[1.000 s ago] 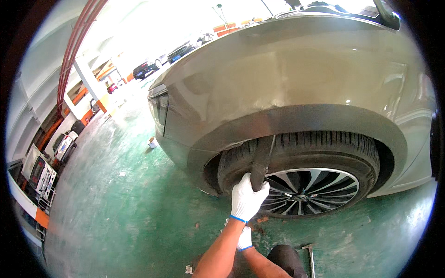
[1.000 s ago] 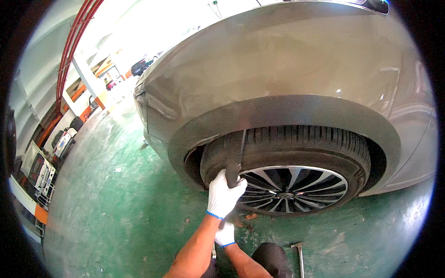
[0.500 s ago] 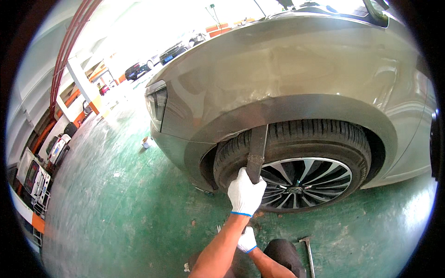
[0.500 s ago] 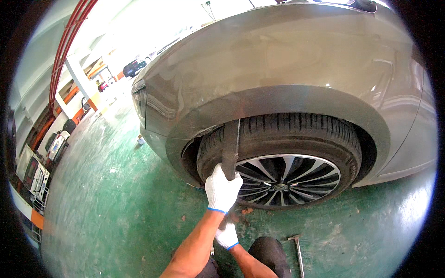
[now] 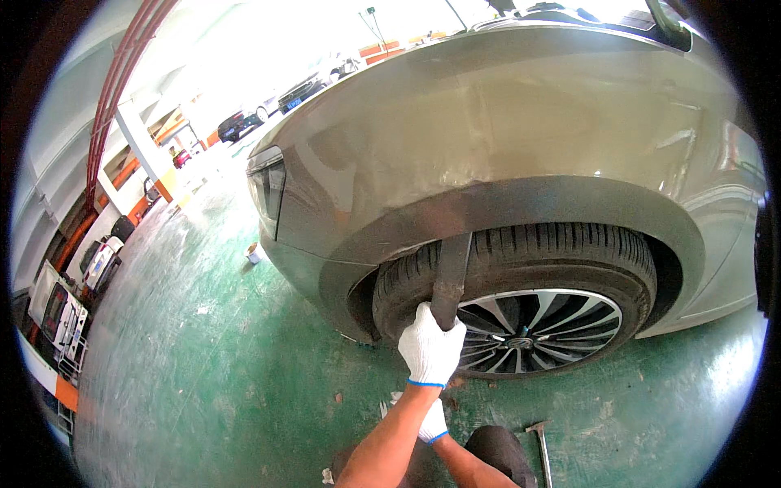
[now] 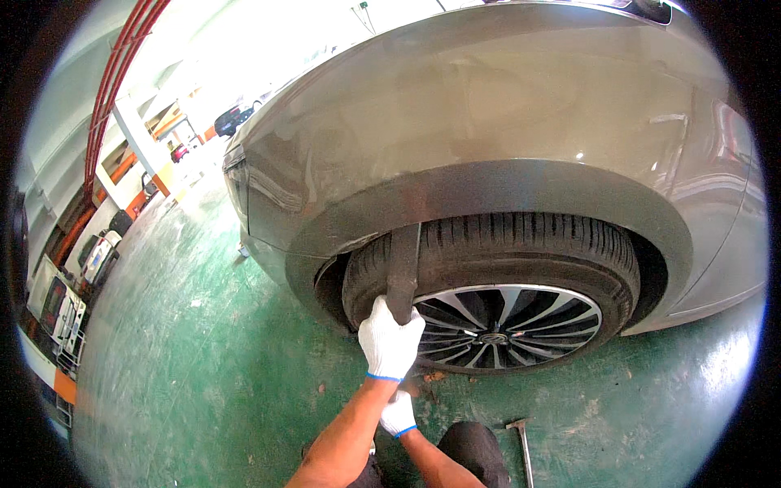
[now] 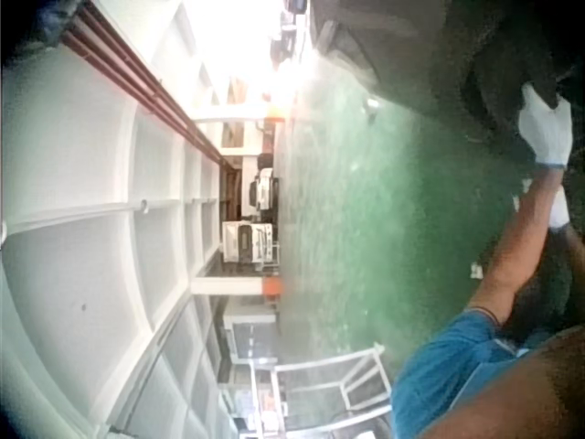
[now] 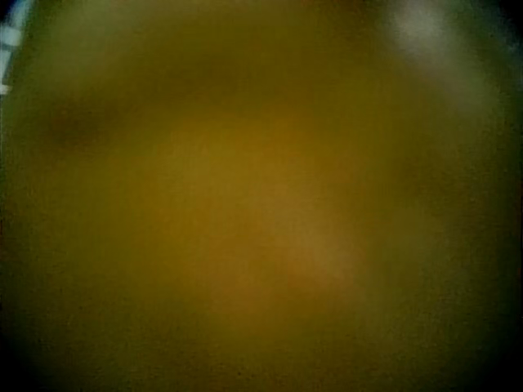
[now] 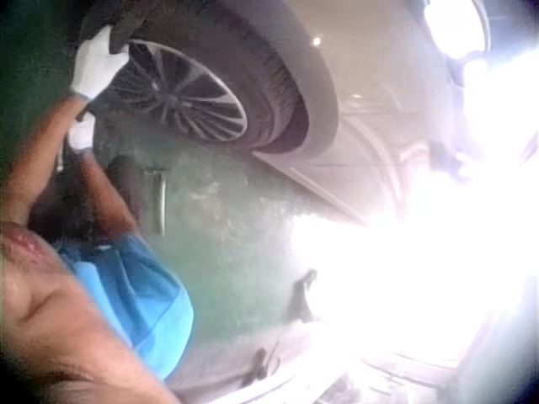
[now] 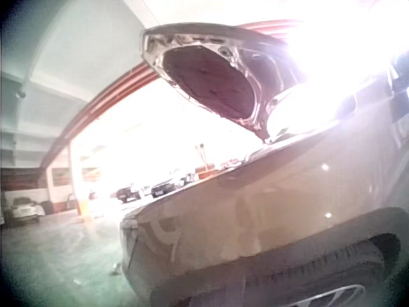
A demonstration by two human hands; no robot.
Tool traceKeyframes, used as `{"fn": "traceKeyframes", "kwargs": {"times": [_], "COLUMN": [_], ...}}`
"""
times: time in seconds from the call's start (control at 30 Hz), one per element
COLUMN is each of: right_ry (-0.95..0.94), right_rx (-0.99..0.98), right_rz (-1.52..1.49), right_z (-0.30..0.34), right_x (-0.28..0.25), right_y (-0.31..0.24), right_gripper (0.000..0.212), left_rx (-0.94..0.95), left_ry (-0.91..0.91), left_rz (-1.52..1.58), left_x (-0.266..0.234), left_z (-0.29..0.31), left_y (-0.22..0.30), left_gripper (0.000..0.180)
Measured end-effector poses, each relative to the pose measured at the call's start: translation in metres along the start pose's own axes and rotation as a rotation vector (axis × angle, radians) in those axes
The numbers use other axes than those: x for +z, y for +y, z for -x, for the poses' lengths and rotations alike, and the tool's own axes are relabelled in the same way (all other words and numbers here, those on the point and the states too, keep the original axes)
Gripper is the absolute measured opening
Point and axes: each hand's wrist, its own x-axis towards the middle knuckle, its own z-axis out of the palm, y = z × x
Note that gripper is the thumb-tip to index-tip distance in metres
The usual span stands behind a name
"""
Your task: The person kneels by the rear wheel of a car and uses a metal bar as a lever against the tire to push the fender inward. They repeatedly tap the bar with a hammer to adjust the panel's shape.
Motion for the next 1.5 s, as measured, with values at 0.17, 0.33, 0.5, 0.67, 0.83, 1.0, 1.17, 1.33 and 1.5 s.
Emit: {"fn": "traceKeyframes", "kwargs": {"times": [0.17, 0.33, 0.5, 0.67, 0.83, 1.0, 1.17, 1.33, 1.5], "right_ry": [-0.040, -0.049, -0.068, -0.034, -0.046, -0.022, -0.143, -0.162, -0.006], "right_rx": [0.083, 0.010, 0.037, 0.094, 0.185, 0.140, 0.119, 0.185, 0.101], "right_rz": [-0.252, -0.141, -0.197, -0.354, -0.413, -0.359, -0.141, -0.160, -0.292], "right_z": [-0.015, -0.012, -0.010, -0.010, 0.001, 0.001, -0.008, -0.001, 0.002], "right_x": [-0.017, -0.010, -0.006, -0.001, -0.018, -0.015, -0.014, -0.013, -0.008], "right_y": [-0.039, -0.012, 0.018, -0.010, -0.029, -0.017, -0.009, -0.003, -0.007], "right_gripper": [0.031, 0.028, 0.027, 0.027, 0.026, 0.024, 0.026, 0.030, 0.025], "left_rx": [0.008, -0.024, -0.029, -0.040, -0.054, -0.045, -0.058, -0.045, -0.010], "left_ry": [0.045, 0.034, -0.077, -0.097, -0.087, -0.054, -0.065, -0.062, -0.043], "left_rz": [0.044, 0.042, 0.147, 0.055, 0.066, 0.072, 0.066, 0.079, 0.083], "left_x": [0.004, 0.006, -0.005, -0.006, -0.001, -0.002, -0.004, -0.006, -0.005], "left_z": [-0.002, 0.000, 0.006, 0.003, 0.008, 0.007, 0.002, 0.005, 0.007], "left_y": [-0.002, -0.002, -0.001, -0.012, -0.009, -0.004, -0.003, -0.001, -0.004], "left_gripper": [0.029, 0.030, 0.032, 0.030, 0.030, 0.030, 0.030, 0.028, 0.028]}}
